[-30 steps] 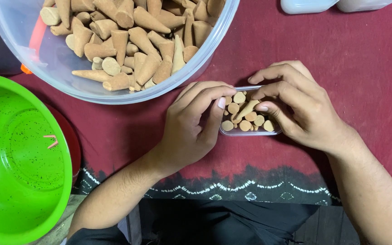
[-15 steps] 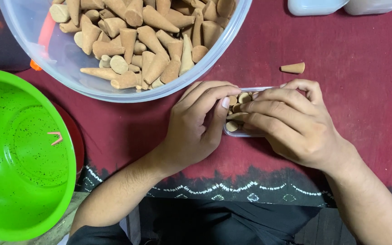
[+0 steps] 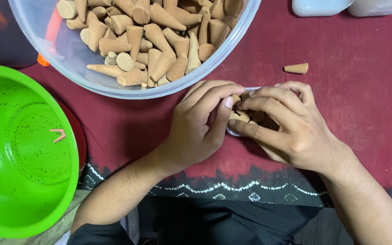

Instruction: The person is transferring incense cones from a large plastic bucket into small, clear plastic containers, arranging them neatly.

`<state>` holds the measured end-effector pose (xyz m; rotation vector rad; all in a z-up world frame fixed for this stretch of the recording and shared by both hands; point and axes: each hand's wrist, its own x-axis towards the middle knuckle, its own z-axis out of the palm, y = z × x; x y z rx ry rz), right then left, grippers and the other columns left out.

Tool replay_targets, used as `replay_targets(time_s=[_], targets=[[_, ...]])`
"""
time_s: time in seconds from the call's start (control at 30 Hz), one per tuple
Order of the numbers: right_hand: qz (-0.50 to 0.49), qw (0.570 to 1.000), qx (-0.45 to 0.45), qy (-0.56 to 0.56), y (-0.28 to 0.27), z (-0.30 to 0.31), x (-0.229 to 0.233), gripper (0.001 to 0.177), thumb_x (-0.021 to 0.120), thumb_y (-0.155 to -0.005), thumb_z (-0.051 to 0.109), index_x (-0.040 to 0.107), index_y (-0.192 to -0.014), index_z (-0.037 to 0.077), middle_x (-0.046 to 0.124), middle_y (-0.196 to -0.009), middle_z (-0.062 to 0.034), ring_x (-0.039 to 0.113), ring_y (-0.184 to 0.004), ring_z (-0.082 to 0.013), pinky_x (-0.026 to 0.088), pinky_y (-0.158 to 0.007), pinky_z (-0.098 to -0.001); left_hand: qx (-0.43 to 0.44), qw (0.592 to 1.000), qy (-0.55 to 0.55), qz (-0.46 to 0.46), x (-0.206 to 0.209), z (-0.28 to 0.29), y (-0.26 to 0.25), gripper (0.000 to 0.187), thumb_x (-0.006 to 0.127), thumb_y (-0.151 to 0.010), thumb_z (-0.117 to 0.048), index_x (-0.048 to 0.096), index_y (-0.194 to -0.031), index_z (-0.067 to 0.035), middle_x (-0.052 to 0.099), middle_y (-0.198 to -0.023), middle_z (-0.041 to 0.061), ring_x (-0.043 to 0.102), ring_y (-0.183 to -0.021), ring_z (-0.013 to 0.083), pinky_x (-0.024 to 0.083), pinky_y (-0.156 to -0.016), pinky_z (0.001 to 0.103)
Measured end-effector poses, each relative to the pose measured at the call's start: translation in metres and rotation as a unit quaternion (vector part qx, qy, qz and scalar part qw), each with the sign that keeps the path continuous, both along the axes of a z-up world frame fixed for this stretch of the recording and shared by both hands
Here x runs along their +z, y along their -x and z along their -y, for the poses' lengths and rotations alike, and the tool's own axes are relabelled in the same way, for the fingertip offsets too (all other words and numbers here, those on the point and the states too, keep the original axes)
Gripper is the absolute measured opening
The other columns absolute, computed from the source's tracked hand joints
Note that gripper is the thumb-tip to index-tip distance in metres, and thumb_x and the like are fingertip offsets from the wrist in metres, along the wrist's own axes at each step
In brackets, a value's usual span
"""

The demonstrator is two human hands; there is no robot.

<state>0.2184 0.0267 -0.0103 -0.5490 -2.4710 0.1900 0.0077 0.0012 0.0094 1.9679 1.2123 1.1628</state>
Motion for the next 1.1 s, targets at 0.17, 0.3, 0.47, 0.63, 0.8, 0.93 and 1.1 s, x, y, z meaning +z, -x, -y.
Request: replay_targets(time_s=[0.17,0.3,0.47,0.63,0.8,0.93,1.1], targets=[[0.015,1.000,-0.008,0.015,-0.001,-0.001,0.005,0.014,0.079,-0.096,0.021,0.080,-0.107,0.012,0.070,-0.115,-0.0150,0.061,-0.115,-0.0336,0.038,-0.102,-0.0512,0.005,1.000,-0.006,0.000,-0.002,0.000,-0.001,0.027,0.041,-0.107,-0.008,0.066,-0.113,0.002,0.071,-0.109,0.014,0.070,-0.104,0.0291,0.054,-0.098,0.040],[0.008,1.000,-0.013,0.025,0.001,0.001,0.007,0.014,0.075,-0.097,0.025,0.081,-0.103,0.013,0.069,-0.115,-0.0152,0.060,-0.118,-0.0346,0.035,-0.107,-0.0535,0.020,1.000,0.018,0.016,-0.004,0.000,-0.002,0.024,0.045,-0.104,-0.006,0.067,-0.112,0.001,0.072,-0.108,0.012,0.070,-0.105,0.0263,0.055,-0.099,0.037],[0.005,0.999,-0.013,0.034,0.001,0.002,0.006,0.012,0.075,-0.097,0.023,0.081,-0.101,0.013,0.068,-0.116,-0.0153,0.059,-0.121,-0.0354,0.033,-0.110,-0.0548,0.034,0.987,0.138,0.073,-0.006,0.002,-0.002,0.022,0.054,-0.101,-0.013,0.066,-0.118,-0.006,0.070,-0.119,0.007,0.068,-0.113,0.0175,0.060,-0.094,0.030],[0.014,0.999,-0.017,0.035,-0.005,0.004,0.000,0.016,0.074,-0.097,0.025,0.081,-0.107,0.014,0.065,-0.118,-0.0157,0.056,-0.123,-0.0364,0.032,-0.111,-0.0567,-0.029,0.953,0.291,0.079,-0.010,-0.005,0.007,0.042,0.061,-0.094,-0.019,0.055,-0.135,-0.013,0.068,-0.133,0.006,0.064,-0.131,0.0166,0.056,-0.099,0.031],[-0.107,0.990,-0.057,0.072,-0.019,-0.007,-0.006,0.022,0.063,-0.100,0.014,0.073,-0.105,-0.005,0.063,-0.108,-0.0216,0.059,-0.105,-0.0342,0.045,-0.095,-0.0469,-0.112,0.922,0.345,0.134,-0.012,-0.010,0.016,0.053,0.065,-0.094,-0.011,0.046,-0.144,-0.014,0.065,-0.136,0.006,0.065,-0.117,0.0134,0.053,-0.099,0.028],[-0.127,0.974,-0.138,0.124,-0.032,-0.013,-0.017,0.018,0.066,-0.107,0.001,0.066,-0.116,-0.014,0.063,-0.110,-0.0275,0.060,-0.101,-0.0381,0.049,-0.090,-0.0453,-0.087,0.908,0.393,0.116,-0.014,-0.009,0.013,0.053,0.066,-0.092,-0.014,0.049,-0.142,-0.018,0.064,-0.138,0.005,0.068,-0.112,0.0172,0.058,-0.093,0.027],[-0.102,0.953,-0.143,0.246,-0.024,-0.015,-0.013,0.015,0.061,-0.107,0.002,0.070,-0.111,-0.009,0.068,-0.103,-0.0197,0.065,-0.093,-0.0276,0.053,-0.082,-0.0362,-0.106,0.887,0.381,0.237,-0.031,-0.009,0.009,0.050,0.066,-0.093,-0.005,0.053,-0.141,-0.006,0.062,-0.141,0.013,0.063,-0.126,0.0199,0.055,-0.106,0.030]])
